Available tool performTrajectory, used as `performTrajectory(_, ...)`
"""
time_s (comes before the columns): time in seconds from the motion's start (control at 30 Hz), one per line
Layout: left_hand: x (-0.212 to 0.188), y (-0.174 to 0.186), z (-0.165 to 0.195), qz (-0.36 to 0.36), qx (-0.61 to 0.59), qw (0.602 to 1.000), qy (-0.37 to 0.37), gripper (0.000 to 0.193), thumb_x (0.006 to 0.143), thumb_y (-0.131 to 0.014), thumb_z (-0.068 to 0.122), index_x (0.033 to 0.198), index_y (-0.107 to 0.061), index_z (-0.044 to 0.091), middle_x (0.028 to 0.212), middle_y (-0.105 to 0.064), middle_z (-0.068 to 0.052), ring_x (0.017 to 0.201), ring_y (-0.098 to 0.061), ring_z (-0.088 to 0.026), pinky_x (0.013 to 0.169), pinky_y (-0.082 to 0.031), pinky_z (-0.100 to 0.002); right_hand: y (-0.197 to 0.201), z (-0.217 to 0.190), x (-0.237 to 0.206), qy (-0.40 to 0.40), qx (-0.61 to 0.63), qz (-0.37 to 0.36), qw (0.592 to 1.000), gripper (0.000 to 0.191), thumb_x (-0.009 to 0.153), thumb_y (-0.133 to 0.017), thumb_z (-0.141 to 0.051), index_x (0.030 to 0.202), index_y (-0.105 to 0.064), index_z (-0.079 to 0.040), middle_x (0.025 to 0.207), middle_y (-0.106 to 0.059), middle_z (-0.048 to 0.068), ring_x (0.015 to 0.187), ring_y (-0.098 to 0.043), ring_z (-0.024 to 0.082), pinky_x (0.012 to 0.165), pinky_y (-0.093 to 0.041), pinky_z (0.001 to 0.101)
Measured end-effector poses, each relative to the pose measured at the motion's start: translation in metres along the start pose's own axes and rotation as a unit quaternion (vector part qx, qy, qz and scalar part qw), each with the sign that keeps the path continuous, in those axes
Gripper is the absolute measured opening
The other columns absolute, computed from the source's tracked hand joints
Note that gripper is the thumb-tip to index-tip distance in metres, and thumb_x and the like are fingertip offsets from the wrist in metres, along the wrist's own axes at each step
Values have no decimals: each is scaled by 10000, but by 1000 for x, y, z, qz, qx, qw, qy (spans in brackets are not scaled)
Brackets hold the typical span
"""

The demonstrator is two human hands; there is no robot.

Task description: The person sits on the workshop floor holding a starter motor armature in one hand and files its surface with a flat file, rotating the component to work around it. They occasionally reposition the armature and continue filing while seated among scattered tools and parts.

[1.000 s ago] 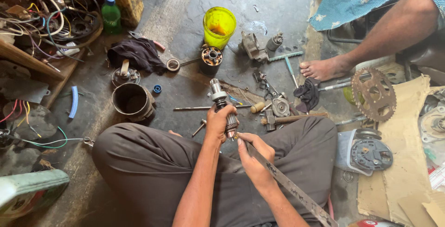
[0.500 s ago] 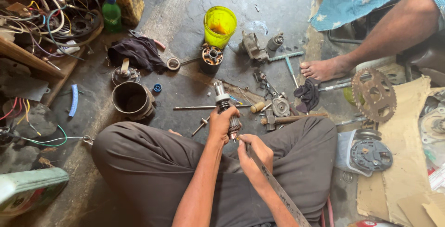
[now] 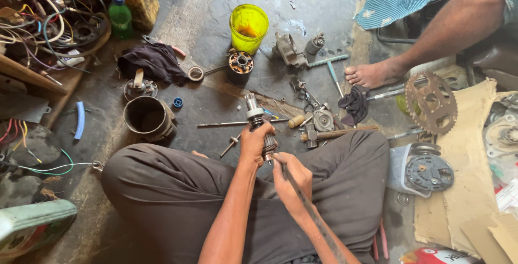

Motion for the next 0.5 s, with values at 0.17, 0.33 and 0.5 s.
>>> performTrajectory(0.17,1,0,-2,6,8,1000,12,177,748,-692,72,899,-609,32,691,-634,-84,455,-596,-194,404,-507,-333,2,3,-1,-2,-4,-14,1000,162,874,-694,27,1034,-669,11,931,-747,153,799,-757,275,702,-582,343)
performTrajectory(0.33,0,1,-4,7,12,1000,17,175,741,-689,67,895,-615,30,686,-634,-83,459,-605,-199,410,-518,-335,0,10,-4,-9,9,-9,1000,153,899,-695,30,1048,-662,14,950,-748,147,822,-765,275,715,-589,338)
performTrajectory(0.5,3,-4,-5,-6,-21,1000,17,180,764,-699,71,914,-609,31,699,-644,-85,479,-607,-192,425,-531,-339,-2,12,-7,7,49,-35,998,151,890,-678,39,1037,-655,11,987,-749,166,846,-740,223,718,-588,328)
Point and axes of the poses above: each hand's wrist, its own x-axis towards the middle knuckle, its own y-axis out of the back of the hand, z = x × y, the point moved 2 cm from there along x, towards the middle knuckle
